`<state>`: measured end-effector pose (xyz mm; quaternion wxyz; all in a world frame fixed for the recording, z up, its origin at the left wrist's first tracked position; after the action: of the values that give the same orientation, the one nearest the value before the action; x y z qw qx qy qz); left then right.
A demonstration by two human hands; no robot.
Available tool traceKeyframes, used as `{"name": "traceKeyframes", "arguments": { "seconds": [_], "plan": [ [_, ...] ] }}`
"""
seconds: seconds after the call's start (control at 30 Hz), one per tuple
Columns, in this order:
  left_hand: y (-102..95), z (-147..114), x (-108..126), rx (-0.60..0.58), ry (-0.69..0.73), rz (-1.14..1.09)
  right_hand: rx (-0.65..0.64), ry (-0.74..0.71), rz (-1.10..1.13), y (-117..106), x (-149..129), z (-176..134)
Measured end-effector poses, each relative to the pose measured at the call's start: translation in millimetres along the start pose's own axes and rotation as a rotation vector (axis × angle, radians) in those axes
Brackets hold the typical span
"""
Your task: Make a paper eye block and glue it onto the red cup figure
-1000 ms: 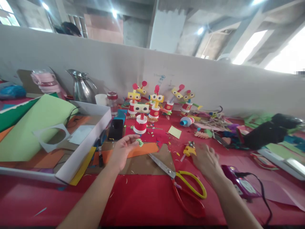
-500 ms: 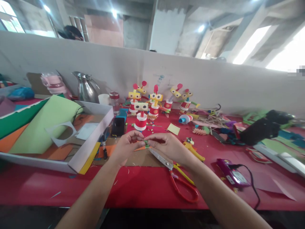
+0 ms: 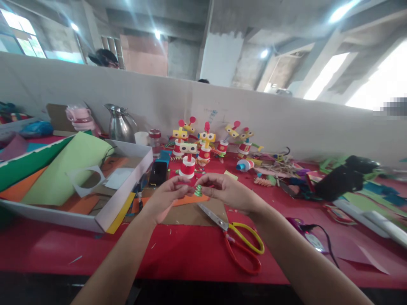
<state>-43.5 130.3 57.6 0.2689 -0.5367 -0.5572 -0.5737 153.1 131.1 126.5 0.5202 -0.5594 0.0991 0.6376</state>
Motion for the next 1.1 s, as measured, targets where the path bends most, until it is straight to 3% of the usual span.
{"name": "traceKeyframes", "arguments": {
  "seconds": [0.13, 0.2, 0.3, 0.37, 0.57, 0.87, 1.1],
  "plan": [
    [-32.4, 12, 16, 0.668, 0.371, 0.116, 0.269, -0.021, -0.012, -34, -2, 17],
    [-41.3, 24, 25, 0.834, 0.487, 0.126, 0.417, -0.093, -0.045, -55, -5, 35],
    [-35.0, 51, 35, 0.722, 0.411, 0.110, 0.547, -0.202, -0.084, -74, -5, 69],
    [-21.9, 68, 36, 0.652, 0.351, 0.087, 0.532, -0.238, -0.115, -78, 2, 93],
    [12.3, 100, 33, 0.777, 0.315, 0.098, 0.421, -0.204, -0.171, -68, 38, 140],
    [21.7, 120, 31, 0.773, 0.368, 0.030, 0.356, -0.188, -0.234, -57, 61, 151],
    [21.9, 128, 27, 0.829, 0.359, 0.162, 0.351, -0.154, -0.237, -52, 62, 149]
  ]
}}
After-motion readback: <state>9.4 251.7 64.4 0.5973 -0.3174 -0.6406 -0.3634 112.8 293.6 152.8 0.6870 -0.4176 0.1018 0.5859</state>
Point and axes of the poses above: each hand's wrist, its own z-axis towards the middle knuckle, its own y-axis out of the palm, x = y × z, the point moved 1 cm from there along z, towards the middle knuckle, and after that the axes turned 15 degrees about -y, right-handed, at the moved point
